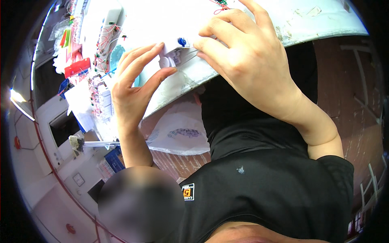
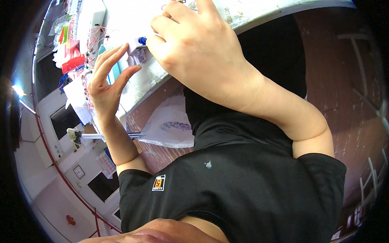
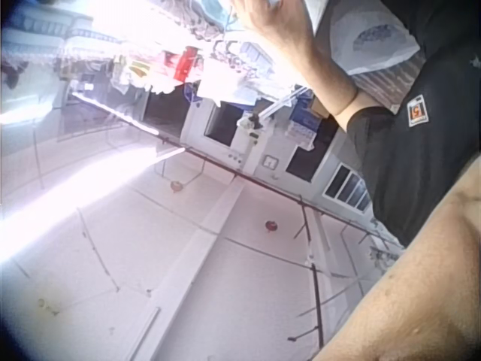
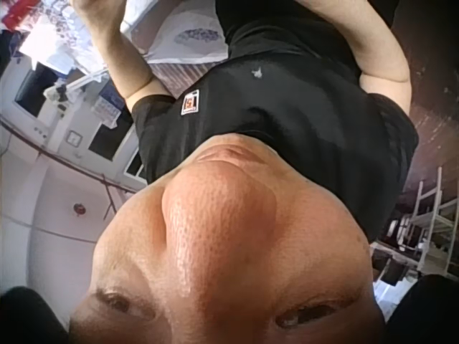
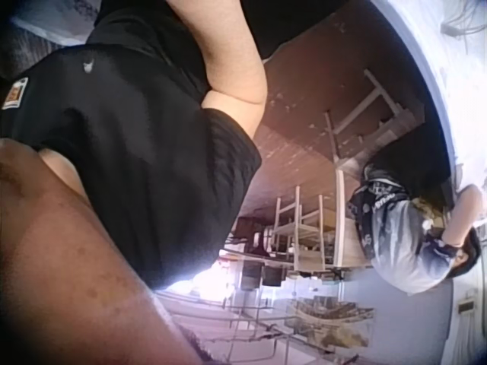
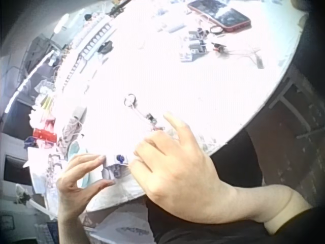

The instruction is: Assembling and inspecting electronic components at a workbench.

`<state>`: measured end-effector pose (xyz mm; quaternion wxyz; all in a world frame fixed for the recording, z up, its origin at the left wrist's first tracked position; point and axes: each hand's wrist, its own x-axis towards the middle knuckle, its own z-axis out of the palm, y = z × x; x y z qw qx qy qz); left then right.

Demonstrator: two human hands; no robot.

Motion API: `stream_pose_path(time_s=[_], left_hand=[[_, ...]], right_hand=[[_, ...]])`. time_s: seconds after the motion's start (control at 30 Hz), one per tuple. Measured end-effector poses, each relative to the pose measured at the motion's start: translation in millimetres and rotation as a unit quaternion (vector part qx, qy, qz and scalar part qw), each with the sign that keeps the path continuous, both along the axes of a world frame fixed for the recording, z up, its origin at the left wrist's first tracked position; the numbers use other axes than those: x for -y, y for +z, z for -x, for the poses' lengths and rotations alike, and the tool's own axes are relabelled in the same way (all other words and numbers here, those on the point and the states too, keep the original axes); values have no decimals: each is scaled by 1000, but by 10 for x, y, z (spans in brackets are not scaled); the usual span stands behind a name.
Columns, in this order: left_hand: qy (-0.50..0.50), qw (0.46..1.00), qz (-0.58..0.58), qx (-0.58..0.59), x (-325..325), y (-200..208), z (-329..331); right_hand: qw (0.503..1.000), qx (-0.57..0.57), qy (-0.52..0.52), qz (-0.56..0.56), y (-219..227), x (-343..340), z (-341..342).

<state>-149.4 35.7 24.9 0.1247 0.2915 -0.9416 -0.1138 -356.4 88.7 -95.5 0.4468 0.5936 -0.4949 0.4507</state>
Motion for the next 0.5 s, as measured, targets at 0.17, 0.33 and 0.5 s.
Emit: stream_pose_path(time_s=[0.17, 0.33, 0.5], left_hand=[[20, 998, -54, 30, 60, 71, 59], [21, 994, -92, 54, 113, 159, 81], [18, 994, -84, 61, 105, 147, 125]], right_hand=[[999, -11, -7, 42, -62, 81, 1], [844, 312, 268, -346, 599, -351, 34], [909, 160, 236, -304, 431, -191, -134]])
